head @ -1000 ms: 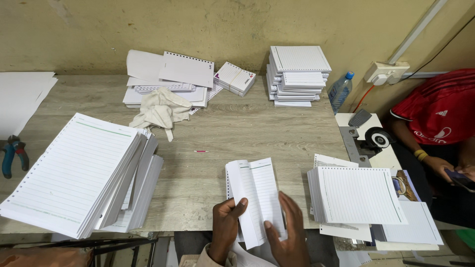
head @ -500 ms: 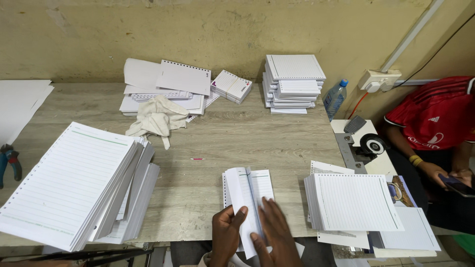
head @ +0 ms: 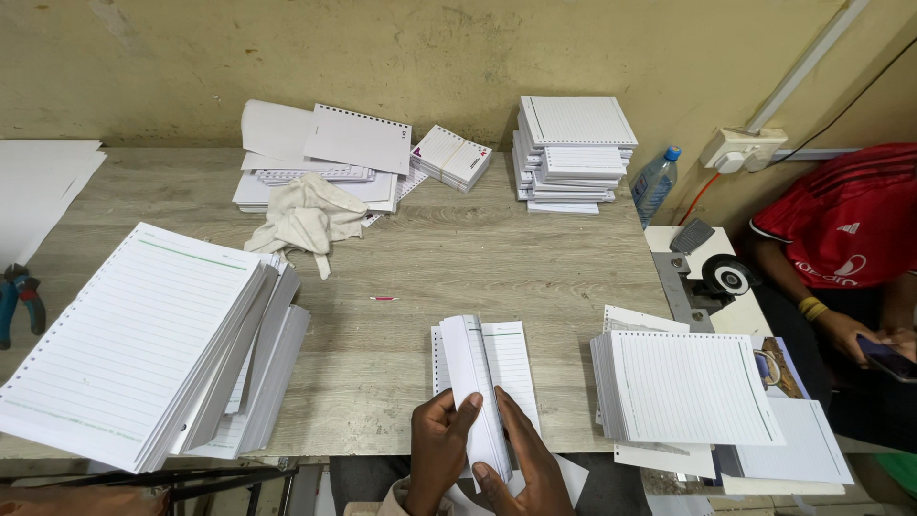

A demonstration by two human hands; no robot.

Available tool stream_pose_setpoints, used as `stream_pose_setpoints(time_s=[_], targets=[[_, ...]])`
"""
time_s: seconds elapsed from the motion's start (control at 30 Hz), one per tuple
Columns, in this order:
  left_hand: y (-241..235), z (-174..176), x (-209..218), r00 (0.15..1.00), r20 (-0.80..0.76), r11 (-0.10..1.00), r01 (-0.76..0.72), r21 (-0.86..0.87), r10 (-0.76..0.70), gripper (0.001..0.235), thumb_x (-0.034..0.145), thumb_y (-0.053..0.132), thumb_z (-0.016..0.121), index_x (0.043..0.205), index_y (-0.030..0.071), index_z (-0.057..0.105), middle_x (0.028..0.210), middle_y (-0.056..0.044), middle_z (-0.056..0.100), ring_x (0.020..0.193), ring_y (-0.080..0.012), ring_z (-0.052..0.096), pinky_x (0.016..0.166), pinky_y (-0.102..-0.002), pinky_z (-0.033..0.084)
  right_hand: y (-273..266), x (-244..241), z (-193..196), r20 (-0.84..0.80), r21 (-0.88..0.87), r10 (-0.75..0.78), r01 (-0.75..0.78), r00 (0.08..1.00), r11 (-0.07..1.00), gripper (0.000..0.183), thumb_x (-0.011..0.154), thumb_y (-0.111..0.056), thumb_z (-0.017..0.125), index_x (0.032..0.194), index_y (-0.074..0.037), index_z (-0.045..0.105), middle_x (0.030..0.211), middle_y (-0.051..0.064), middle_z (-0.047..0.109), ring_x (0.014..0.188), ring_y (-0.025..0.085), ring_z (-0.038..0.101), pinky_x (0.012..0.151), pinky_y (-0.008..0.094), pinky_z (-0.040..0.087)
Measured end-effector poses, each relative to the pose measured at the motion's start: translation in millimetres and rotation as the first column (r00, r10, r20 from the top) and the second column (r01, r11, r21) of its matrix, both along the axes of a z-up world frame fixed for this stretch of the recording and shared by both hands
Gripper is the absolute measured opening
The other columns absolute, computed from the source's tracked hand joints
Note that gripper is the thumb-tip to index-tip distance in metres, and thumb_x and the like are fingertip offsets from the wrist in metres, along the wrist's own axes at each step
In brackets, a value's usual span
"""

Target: The person sits on the floor and sorts through stacks of lined paper sheets. They flip through the pages, separate them into smaller bundles, and place them into organized piles on the floor.

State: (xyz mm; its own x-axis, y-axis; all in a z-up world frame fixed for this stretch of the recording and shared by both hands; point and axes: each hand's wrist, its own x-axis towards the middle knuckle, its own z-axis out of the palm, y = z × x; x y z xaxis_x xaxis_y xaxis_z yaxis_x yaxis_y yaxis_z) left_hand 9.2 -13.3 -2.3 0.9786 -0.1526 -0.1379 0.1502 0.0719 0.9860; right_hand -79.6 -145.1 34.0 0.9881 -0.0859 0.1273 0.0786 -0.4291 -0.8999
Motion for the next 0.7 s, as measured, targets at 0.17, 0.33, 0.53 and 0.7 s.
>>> stream_pose_setpoints(time_s=[0.17, 0.33, 0.53, 0.7], targets=[[-5.0, 8.6, -0.3, 0.999, -0.043, 0.999, -0.034, -0.031, 0.032, 0.032, 0.097, 0.027, 0.080, 0.076, 0.003, 0.081, 0.055, 0.003, 0.055, 0.053, -0.0071, 0.044, 0.049, -0.029, 0.040, 1.1, 3.3, 15.9, -0.221, 0.323, -0.138, 0.206, 0.966, 0.924, 0.097, 0.089, -0.053, 0.069, 0.169, -0.018, 0.028, 0.178, 0.006, 0.038, 0.163, 0.027, 0.040, 0.126, 0.049, 0.041], [-6.8, 4.3, -1.0, 0.996, -0.068, 0.998, -0.056, 0.014, 0.057, 0.030, 0.095, 0.023, 0.082, 0.074, 0.002, 0.078, 0.054, 0.003, 0.055, 0.052, -0.0059, 0.044, 0.046, -0.028, 0.038, -19.5, 15.2, -11.0, 0.020, -0.133, -0.284, 0.284, 0.959, 0.950, 0.076, 0.098, -0.050, 0.059, 0.161, -0.010, 0.043, 0.177, 0.009, 0.036, 0.163, 0.028, 0.034, 0.126, 0.049, 0.034], [-2.4, 34.0, 0.9, 0.989, 0.143, 0.990, 0.027, 0.139, -0.047, 0.045, 0.101, 0.038, 0.075, 0.065, 0.014, 0.065, 0.058, 0.007, 0.039, 0.058, -0.0083, 0.038, 0.057, -0.030, 0.034, -31.1, 47.3, 36.2, -0.301, 0.160, 0.043, 0.006, 0.953, 0.987, 0.077, 0.096, -0.066, 0.040, 0.148, -0.013, 0.062, 0.133, 0.002, 0.083, 0.124, 0.014, 0.075, 0.105, 0.031, 0.056], [9.7, 23.9, -6.5, 0.998, 0.043, 0.919, 0.031, 0.392, -0.052, 0.049, 0.091, 0.053, 0.067, 0.128, 0.025, 0.082, 0.091, 0.007, 0.092, 0.080, -0.0087, 0.083, 0.074, -0.029, 0.062, -45.0, 53.7, 12.6, -0.300, 0.276, -0.048, 0.135, 0.953, 0.952, 0.060, 0.094, -0.043, 0.065, 0.145, -0.011, 0.068, 0.142, 0.005, 0.081, 0.132, 0.019, 0.074, 0.109, 0.035, 0.057]])
